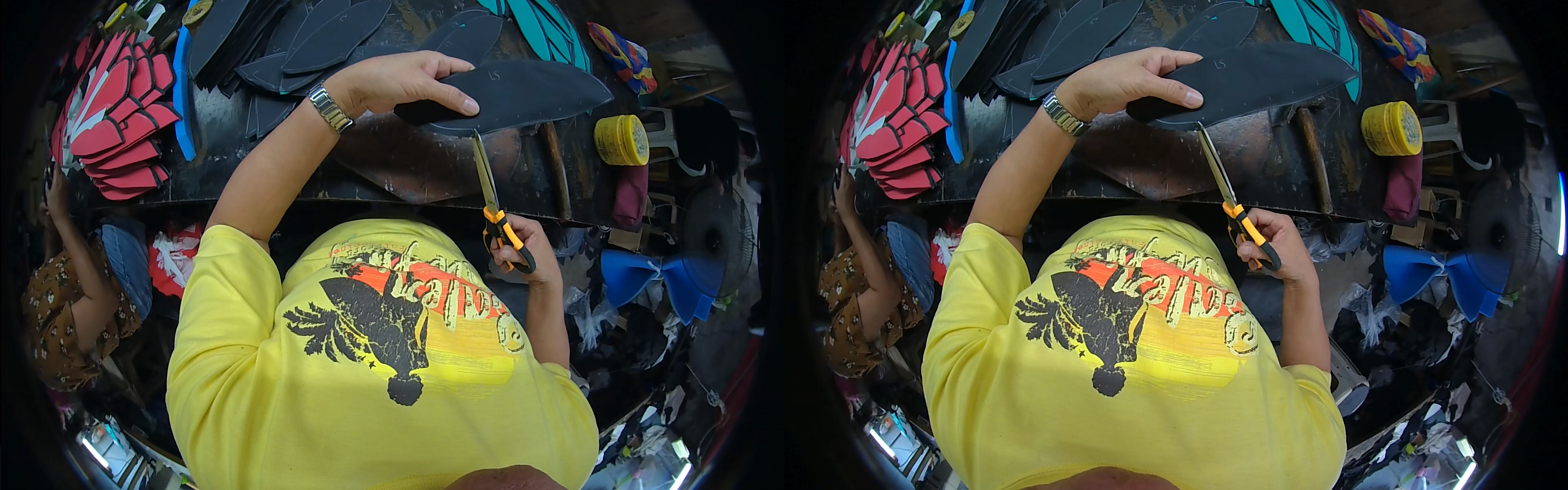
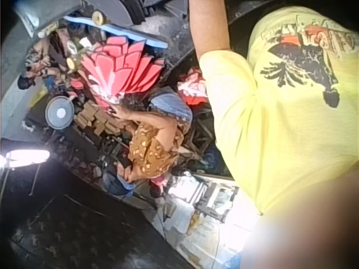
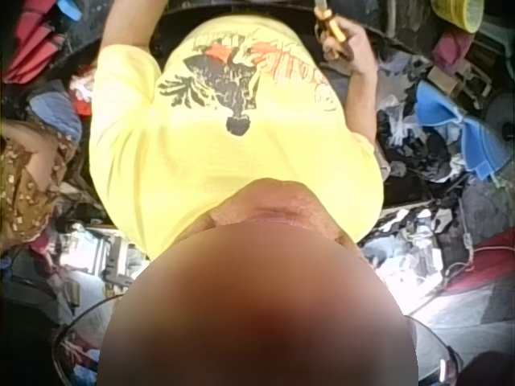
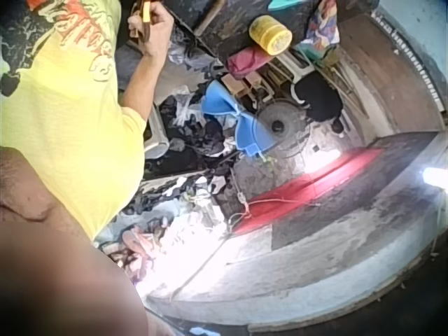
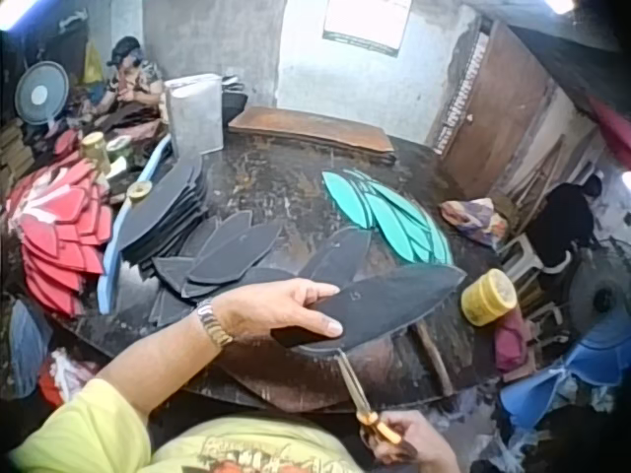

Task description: The person uses shears to trim the edges of black and teal leaf-shaped leather pieces on a workbench. They then use a small chisel-like tool to score or emboss the surface of a teal piece. Finished pieces are set aside on the bench.

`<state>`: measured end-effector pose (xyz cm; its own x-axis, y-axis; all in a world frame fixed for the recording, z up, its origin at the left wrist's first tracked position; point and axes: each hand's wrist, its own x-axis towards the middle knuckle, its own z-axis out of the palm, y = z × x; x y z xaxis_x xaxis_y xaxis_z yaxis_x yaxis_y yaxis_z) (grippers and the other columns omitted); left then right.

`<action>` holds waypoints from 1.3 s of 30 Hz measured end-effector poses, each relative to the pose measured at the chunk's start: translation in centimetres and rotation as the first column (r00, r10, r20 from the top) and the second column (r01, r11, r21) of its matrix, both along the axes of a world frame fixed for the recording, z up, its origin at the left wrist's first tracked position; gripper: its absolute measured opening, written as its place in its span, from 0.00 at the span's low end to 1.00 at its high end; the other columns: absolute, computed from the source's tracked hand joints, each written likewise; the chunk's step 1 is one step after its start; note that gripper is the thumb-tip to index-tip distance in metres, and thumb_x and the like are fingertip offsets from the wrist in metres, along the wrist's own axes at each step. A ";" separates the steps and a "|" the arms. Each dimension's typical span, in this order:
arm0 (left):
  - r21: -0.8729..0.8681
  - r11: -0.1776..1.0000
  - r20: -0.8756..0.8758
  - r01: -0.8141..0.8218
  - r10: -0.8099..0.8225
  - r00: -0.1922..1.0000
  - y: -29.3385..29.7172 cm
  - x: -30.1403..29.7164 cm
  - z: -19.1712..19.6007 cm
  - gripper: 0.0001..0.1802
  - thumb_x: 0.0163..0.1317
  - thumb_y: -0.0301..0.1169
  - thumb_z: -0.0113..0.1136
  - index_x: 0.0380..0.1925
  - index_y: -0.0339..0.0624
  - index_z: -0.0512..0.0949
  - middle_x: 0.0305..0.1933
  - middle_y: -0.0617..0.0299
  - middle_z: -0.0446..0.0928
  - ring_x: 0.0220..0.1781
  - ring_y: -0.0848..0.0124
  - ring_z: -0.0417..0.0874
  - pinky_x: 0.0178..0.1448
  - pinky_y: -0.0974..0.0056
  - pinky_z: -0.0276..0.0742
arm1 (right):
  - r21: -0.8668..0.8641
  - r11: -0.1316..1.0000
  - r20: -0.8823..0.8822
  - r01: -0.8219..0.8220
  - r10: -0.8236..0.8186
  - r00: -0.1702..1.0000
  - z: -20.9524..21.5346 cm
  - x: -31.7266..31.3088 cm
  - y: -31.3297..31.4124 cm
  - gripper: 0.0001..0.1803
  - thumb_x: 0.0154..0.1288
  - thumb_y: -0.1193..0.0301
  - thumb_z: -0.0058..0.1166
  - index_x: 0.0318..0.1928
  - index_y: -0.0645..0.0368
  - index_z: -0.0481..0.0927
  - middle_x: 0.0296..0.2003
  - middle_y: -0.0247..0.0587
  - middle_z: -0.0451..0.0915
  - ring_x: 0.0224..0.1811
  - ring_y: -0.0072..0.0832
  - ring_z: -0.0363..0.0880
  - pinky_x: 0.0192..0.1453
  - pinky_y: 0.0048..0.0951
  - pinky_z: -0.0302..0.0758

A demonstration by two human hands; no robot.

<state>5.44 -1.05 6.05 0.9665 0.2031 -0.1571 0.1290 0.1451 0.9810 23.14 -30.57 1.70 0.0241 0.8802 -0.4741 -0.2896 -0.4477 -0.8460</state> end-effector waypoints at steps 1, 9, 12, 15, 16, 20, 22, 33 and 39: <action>0.014 1.000 -0.012 0.003 -0.002 1.000 0.1 0.0 0.0 0.42 0.61 0.33 0.71 0.68 0.23 0.62 0.51 0.54 0.83 0.50 0.73 0.84 0.62 0.70 0.75 | -0.005 1.000 0.001 -0.004 0.004 1.000 0.0 0.0 0.0 0.22 0.46 0.63 0.80 0.34 0.59 0.79 0.22 0.31 0.78 0.18 0.14 0.74 0.21 0.15 0.71; 0.078 0.997 0.009 -0.010 0.009 1.000 -0.3 -0.2 0.6 0.42 0.60 0.35 0.72 0.68 0.22 0.62 0.49 0.54 0.83 0.50 0.72 0.83 0.63 0.70 0.73 | 0.003 1.000 -0.017 -0.022 0.022 1.000 -0.4 0.0 0.1 0.23 0.45 0.63 0.80 0.34 0.59 0.79 0.22 0.31 0.78 0.18 0.14 0.74 0.21 0.15 0.71; 0.061 0.998 0.005 -0.004 0.004 1.000 -0.3 -0.3 0.7 0.42 0.60 0.35 0.72 0.67 0.22 0.63 0.49 0.54 0.83 0.51 0.71 0.83 0.63 0.70 0.73 | 0.011 1.000 0.017 -0.026 0.026 1.000 -0.5 0.1 0.1 0.22 0.46 0.64 0.80 0.34 0.59 0.79 0.22 0.30 0.77 0.18 0.13 0.74 0.21 0.14 0.71; 0.033 0.999 0.000 -0.013 0.013 1.000 -0.2 -0.1 0.3 0.41 0.60 0.35 0.72 0.67 0.22 0.64 0.49 0.54 0.83 0.50 0.72 0.83 0.62 0.70 0.74 | 0.005 1.000 0.075 -0.016 0.016 0.997 -0.6 0.0 0.1 0.29 0.43 0.55 0.81 0.35 0.61 0.79 0.21 0.32 0.76 0.17 0.14 0.71 0.20 0.15 0.65; 0.040 0.999 -0.008 -0.020 0.020 1.000 -0.2 -0.1 0.1 0.41 0.60 0.35 0.72 0.66 0.23 0.65 0.49 0.54 0.83 0.50 0.72 0.83 0.62 0.70 0.74 | 0.004 1.000 0.079 -0.002 0.002 0.997 -0.7 0.0 0.0 0.29 0.43 0.55 0.81 0.35 0.61 0.79 0.21 0.31 0.75 0.17 0.14 0.70 0.20 0.15 0.65; -0.018 1.000 0.004 -0.018 0.018 1.000 0.0 0.2 -0.8 0.34 0.58 0.36 0.73 0.60 0.28 0.73 0.48 0.54 0.84 0.46 0.71 0.85 0.59 0.71 0.76 | -0.006 1.000 0.092 0.029 -0.029 0.995 -0.9 -0.1 0.0 0.28 0.42 0.57 0.82 0.34 0.60 0.78 0.20 0.30 0.74 0.16 0.14 0.70 0.20 0.15 0.65; -0.023 1.000 -0.032 0.017 -0.017 0.999 0.2 0.5 -1.0 0.39 0.60 0.36 0.72 0.65 0.24 0.67 0.48 0.56 0.84 0.48 0.74 0.83 0.60 0.71 0.75 | -0.011 0.999 0.092 0.039 -0.038 0.995 -0.9 -0.1 0.0 0.27 0.42 0.59 0.82 0.34 0.59 0.78 0.20 0.29 0.74 0.16 0.14 0.69 0.19 0.15 0.64; 0.235 0.966 -0.056 -0.106 0.122 0.991 0.2 0.2 -2.3 0.42 0.58 0.40 0.73 0.65 0.23 0.67 0.56 0.52 0.80 0.57 0.69 0.80 0.67 0.70 0.69 | -0.019 0.997 0.486 0.076 -0.057 0.872 0.5 -1.0 0.4 0.21 0.49 0.73 0.78 0.24 0.56 0.71 0.20 0.20 0.66 0.22 0.08 0.59 0.24 0.16 0.54; -0.019 0.935 0.022 -0.354 0.354 0.935 -0.8 -0.3 -2.9 0.31 0.63 0.37 0.69 0.60 0.30 0.72 0.51 0.58 0.82 0.51 0.75 0.83 0.58 0.71 0.77 | 0.085 0.978 0.542 0.188 -0.204 0.815 1.3 -1.1 1.4 0.19 0.49 0.77 0.77 0.27 0.57 0.73 0.22 0.21 0.67 0.24 0.10 0.62 0.28 0.17 0.59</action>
